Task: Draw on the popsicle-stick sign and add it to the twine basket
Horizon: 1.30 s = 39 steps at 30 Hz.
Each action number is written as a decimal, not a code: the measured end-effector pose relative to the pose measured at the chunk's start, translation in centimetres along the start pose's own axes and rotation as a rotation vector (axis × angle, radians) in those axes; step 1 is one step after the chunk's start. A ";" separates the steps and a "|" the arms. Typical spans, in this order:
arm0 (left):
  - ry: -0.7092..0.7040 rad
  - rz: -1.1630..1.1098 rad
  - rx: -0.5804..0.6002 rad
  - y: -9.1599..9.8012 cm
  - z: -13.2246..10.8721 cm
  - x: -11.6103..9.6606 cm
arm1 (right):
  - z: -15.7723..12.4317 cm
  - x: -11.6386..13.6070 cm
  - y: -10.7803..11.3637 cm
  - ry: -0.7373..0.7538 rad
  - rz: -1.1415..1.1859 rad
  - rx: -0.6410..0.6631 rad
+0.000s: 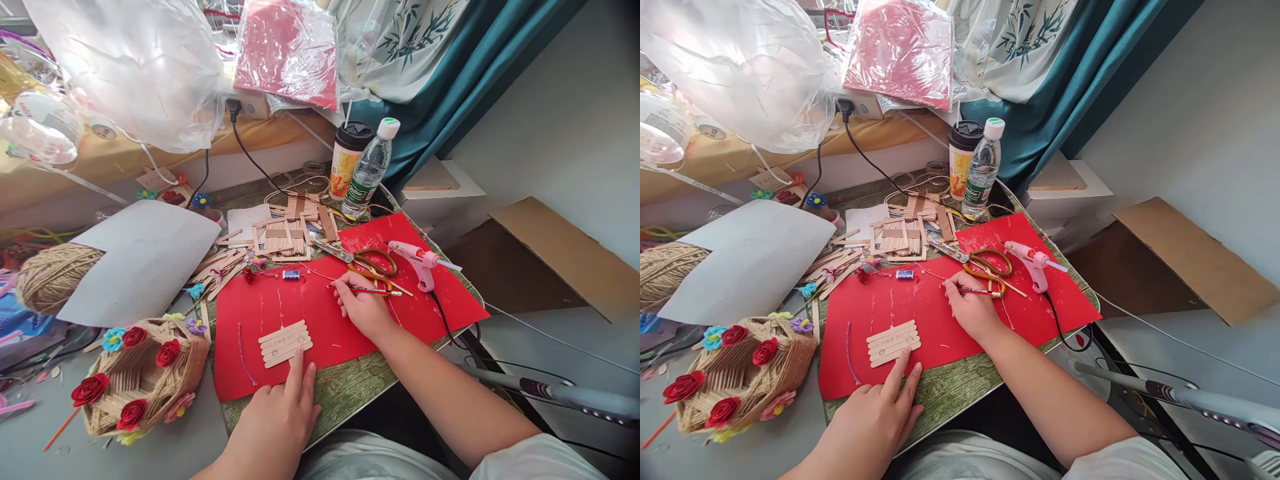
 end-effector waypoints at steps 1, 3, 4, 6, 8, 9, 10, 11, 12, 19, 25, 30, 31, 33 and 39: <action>0.000 -0.005 -0.007 0.1 0.0 0.0 | 0.0 0.2 -0.1 0.010 0.006 0.004; 0.000 -0.010 -0.018 0.2 0.0 0.0 | -0.2 0.5 0.0 0.020 0.022 0.001; 0.002 -0.008 -0.021 0.2 0.0 0.0 | -0.3 0.6 0.1 0.014 0.031 -0.005; 0.001 -0.003 -0.017 0.0 0.0 0.0 | -0.5 0.5 0.5 -0.007 0.050 -0.028; -0.008 -0.001 -0.010 -0.3 0.1 -0.2 | -0.6 0.4 0.8 -0.038 0.048 -0.025; -0.014 -0.002 -0.008 -0.4 0.1 -0.2 | -0.6 0.3 0.8 -0.055 0.039 -0.011; -0.018 -0.004 -0.006 -0.4 0.1 -0.3 | -0.6 0.2 0.8 -0.070 0.027 0.005; -0.020 -0.007 -0.005 -0.5 0.1 -0.3 | -0.6 0.1 0.7 -0.080 0.012 0.020; -0.019 -0.010 -0.005 -0.5 0.1 -0.3 | -0.5 0.1 0.6 -0.084 -0.003 0.029; -0.021 -0.024 0.026 -0.4 -0.1 -0.2 | -0.4 0.0 0.4 -0.061 -0.123 -0.019; -0.028 -0.033 0.035 -0.1 0.0 -0.2 | -0.4 0.5 0.0 -0.043 -0.198 0.002; -0.020 -0.025 0.019 0.0 0.1 -0.1 | -0.5 0.7 -0.1 -0.043 -0.200 0.011; -0.017 -0.022 0.021 0.0 0.1 -0.1 | -0.5 0.7 -0.1 -0.042 -0.192 0.012; -0.013 -0.018 0.025 0.0 0.1 0.0 | -0.5 0.6 -0.2 -0.040 -0.176 0.018; -0.013 -0.019 0.020 0.3 0.1 -0.1 | -0.4 0.4 -0.1 -0.021 -0.177 0.022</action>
Point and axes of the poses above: each hand's wrist, its own z-axis towards the middle knuckle, its own y-axis out of the back of the hand, x = y × z, the point moved 10 cm from there along z, towards the middle knuckle, and after that the axes turned 14 degrees about z, right-handed, at the moved point
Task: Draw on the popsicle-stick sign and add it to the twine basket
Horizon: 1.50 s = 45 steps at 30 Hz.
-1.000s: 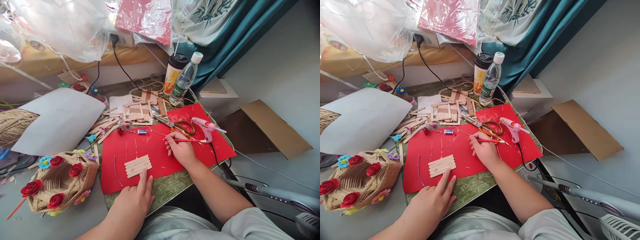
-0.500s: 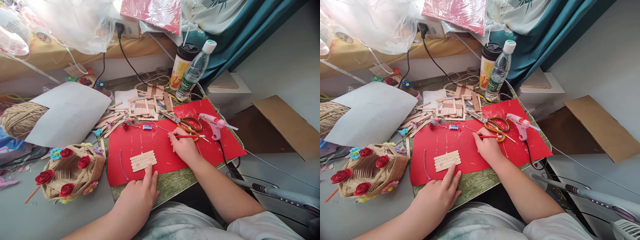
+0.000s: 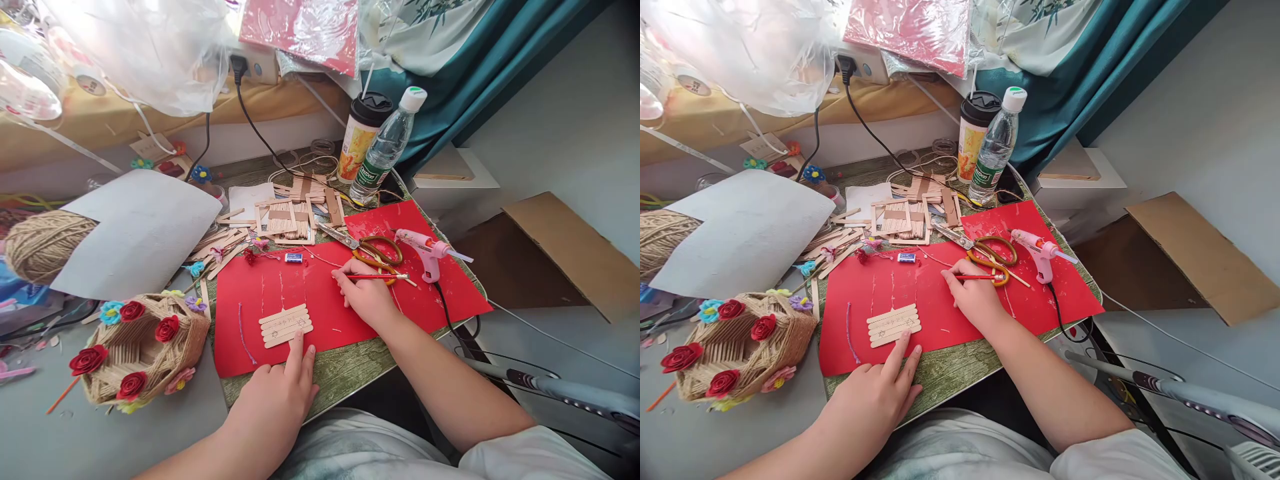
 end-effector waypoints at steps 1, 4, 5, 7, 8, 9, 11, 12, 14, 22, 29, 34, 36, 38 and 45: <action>0.001 0.000 -0.002 0.0 0.0 0.0 | 0.0 -0.1 0.0 -0.003 -0.005 0.002; -0.005 0.008 -0.002 -0.1 -0.1 -0.1 | 0.0 -0.2 0.1 -0.013 -0.009 0.001; -0.006 0.011 -0.003 -0.1 -0.2 -0.1 | 0.0 -0.2 0.1 -0.015 -0.009 0.000; -0.003 0.014 -0.007 -0.1 -0.2 0.0 | 0.0 -0.1 0.1 -0.014 -0.010 0.000; 0.002 0.015 -0.010 -0.1 -0.2 0.0 | 0.0 -0.1 0.1 -0.012 -0.011 0.001; 0.005 0.017 -0.013 0.0 -0.2 0.0 | 0.0 0.0 0.1 -0.010 -0.013 0.004; 0.006 0.020 -0.013 -0.1 -0.1 0.0 | 0.0 0.1 0.1 -0.007 -0.014 0.008; 0.004 0.021 -0.012 -0.1 -0.1 0.0 | 0.0 0.1 0.2 -0.007 -0.011 0.008; 0.001 0.018 -0.009 -0.1 -0.1 0.0 | 0.1 0.1 0.2 -0.008 0.003 0.007; 0.006 0.000 0.003 0.0 0.0 0.1 | 0.0 0.0 0.1 -0.013 0.014 0.001; 0.004 0.014 -0.027 0.2 -0.1 0.1 | 0.3 0.6 0.2 0.012 -0.085 0.007; 0.013 0.016 -0.023 0.2 0.0 0.2 | 0.4 1.0 0.3 0.039 -0.127 0.001; 0.005 0.012 -0.011 0.1 0.0 0.1 | 0.3 1.1 0.3 0.045 -0.142 -0.001; -0.001 0.010 0.002 -0.1 0.0 0.1 | 0.3 1.1 0.4 0.047 -0.161 -0.006; 0.002 0.030 0.010 -0.2 -0.1 0.0 | 0.4 1.2 0.5 0.049 -0.183 -0.017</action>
Point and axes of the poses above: each hand's wrist, its own z-axis towards the middle knuckle, its own y-axis out of the back of the hand, x = y × z, the point moved 10 cm from there along z, towards the middle knuckle, and after that the axes turned 14 degrees about z, right-handed, at the moved point
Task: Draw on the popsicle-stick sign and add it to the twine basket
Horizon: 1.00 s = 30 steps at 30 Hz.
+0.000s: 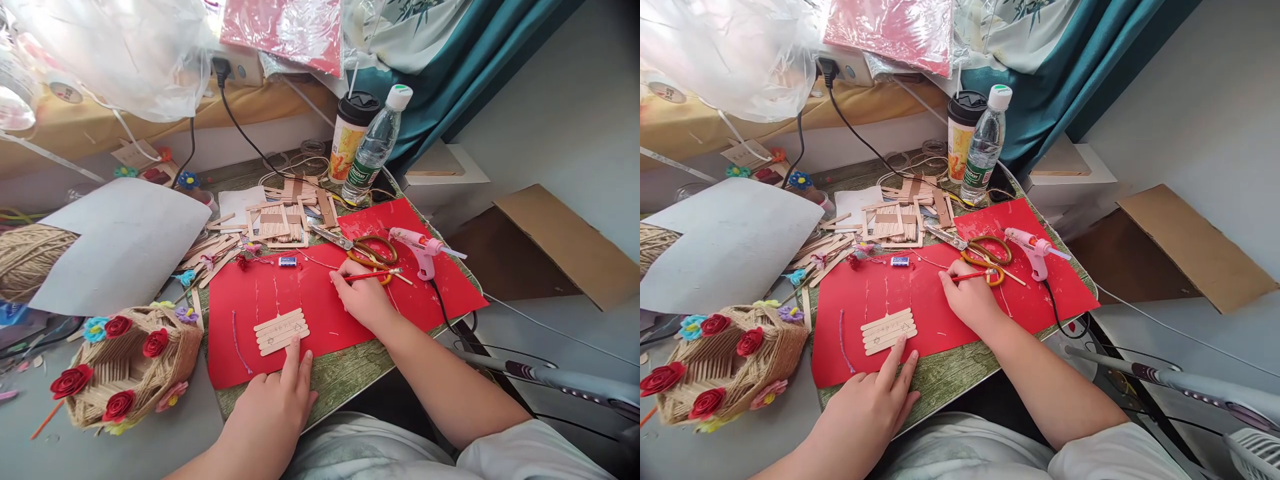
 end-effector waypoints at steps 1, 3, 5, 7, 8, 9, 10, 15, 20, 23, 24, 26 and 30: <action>0.001 0.002 -0.005 0.0 0.0 0.0 | 0.0 0.0 0.0 -0.002 0.003 0.001; 0.008 0.003 -0.010 0.0 0.1 0.1 | 0.0 0.0 -0.1 -0.006 0.012 0.009; 0.010 0.000 -0.009 0.0 0.2 0.1 | 0.0 0.0 -0.1 -0.009 0.032 0.018; 0.006 -0.001 -0.006 0.0 0.2 0.1 | 0.1 0.0 -0.2 -0.011 0.048 0.020; 0.003 0.000 -0.004 0.0 0.1 0.1 | 0.1 0.0 -0.2 -0.012 0.051 0.020; 0.002 0.002 -0.003 0.1 0.1 0.1 | 0.1 0.0 -0.2 -0.013 0.052 0.021; 0.003 0.003 -0.004 0.1 0.1 0.1 | 0.1 -0.1 -0.2 -0.014 0.051 0.021; 0.004 -0.006 0.009 -0.1 0.0 0.0 | 0.1 -0.3 -0.3 -0.020 0.076 0.030; -0.003 0.002 0.006 -0.4 0.1 -0.1 | -0.1 -0.8 -0.5 -0.052 0.141 0.044; 0.002 0.010 -0.011 -0.2 0.1 -0.1 | -0.3 -1.4 -0.4 -0.085 0.231 0.024; 0.007 0.014 -0.015 -0.1 0.1 0.0 | -0.4 -1.5 -0.4 -0.086 0.256 0.016; 0.011 0.021 -0.021 0.0 0.1 0.0 | -0.4 -1.6 -0.3 -0.080 0.273 0.007; 0.015 0.027 -0.025 0.0 0.1 0.0 | -0.5 -1.7 -0.3 -0.071 0.280 -0.005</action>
Point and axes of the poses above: each hand's wrist, its own z-axis towards the middle knuckle, its own y-axis out of the back of the hand, x = y × z, the point moved 10 cm from there along z, towards the middle knuckle, and after that the axes turned 14 degrees about z, right-handed, at the moved point
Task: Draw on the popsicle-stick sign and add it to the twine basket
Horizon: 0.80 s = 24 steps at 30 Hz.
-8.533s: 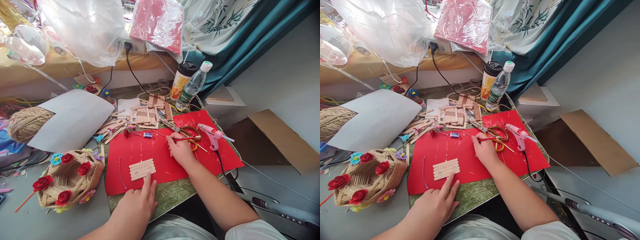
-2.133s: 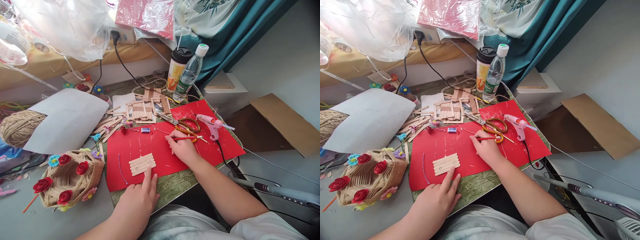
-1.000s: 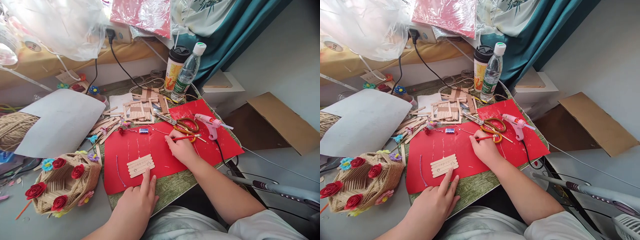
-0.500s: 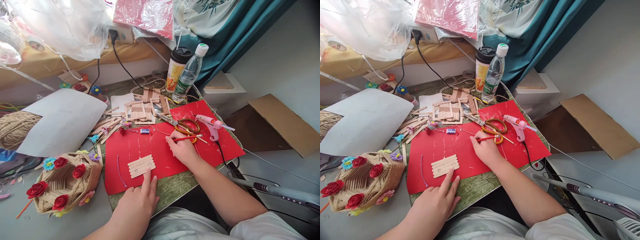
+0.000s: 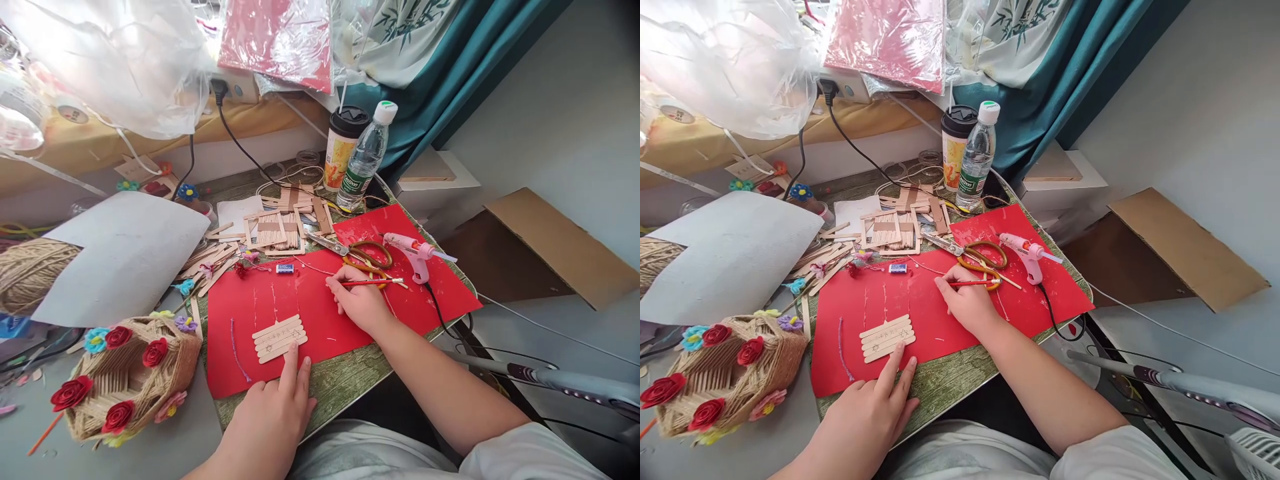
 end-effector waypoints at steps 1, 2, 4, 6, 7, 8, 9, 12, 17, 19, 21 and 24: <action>0.002 0.001 -0.003 0.0 0.0 0.0 | 0.0 0.0 0.0 -0.003 0.016 -0.001; 0.004 0.002 -0.006 0.0 0.0 0.0 | 0.0 -0.1 0.0 -0.006 0.030 -0.003; 0.002 0.003 -0.012 0.0 0.0 0.0 | 0.0 -0.1 0.0 -0.009 0.038 -0.001; 0.000 0.004 -0.011 -0.1 -0.1 0.0 | 0.0 0.0 -0.1 -0.005 0.016 -0.003; 0.000 0.003 -0.009 -0.1 -0.1 0.0 | 0.0 0.0 -0.1 -0.004 0.001 -0.004; 0.000 0.002 -0.008 -0.2 -0.1 0.0 | 0.0 0.1 -0.1 -0.004 -0.012 -0.007; 0.001 0.001 -0.007 -0.2 -0.1 -0.1 | 0.0 0.1 -0.1 -0.006 -0.023 -0.009; 0.002 -0.004 -0.004 -0.3 -0.2 -0.1 | 0.0 0.3 -0.1 -0.008 -0.047 -0.010; 0.002 -0.016 0.011 -0.7 -0.2 -0.2 | -0.1 0.7 -0.2 -0.003 -0.091 -0.002; 0.001 -0.016 0.011 -0.7 -0.1 -0.2 | -0.1 0.9 -0.4 0.005 -0.113 0.017; 0.001 -0.015 0.004 -0.6 -0.1 -0.1 | 0.0 1.0 -0.5 0.014 -0.125 0.040; 0.011 -0.013 -0.008 -0.4 0.0 0.0 | 0.1 1.2 -0.6 0.024 -0.150 0.068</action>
Point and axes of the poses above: each hand's wrist, its own z-axis towards the middle knuckle, its own y-axis out of the back of the hand, x = y × z, the point moved 10 cm from there along z, towards the middle knuckle, and after that the axes turned 14 degrees about z, right-handed, at the moved point
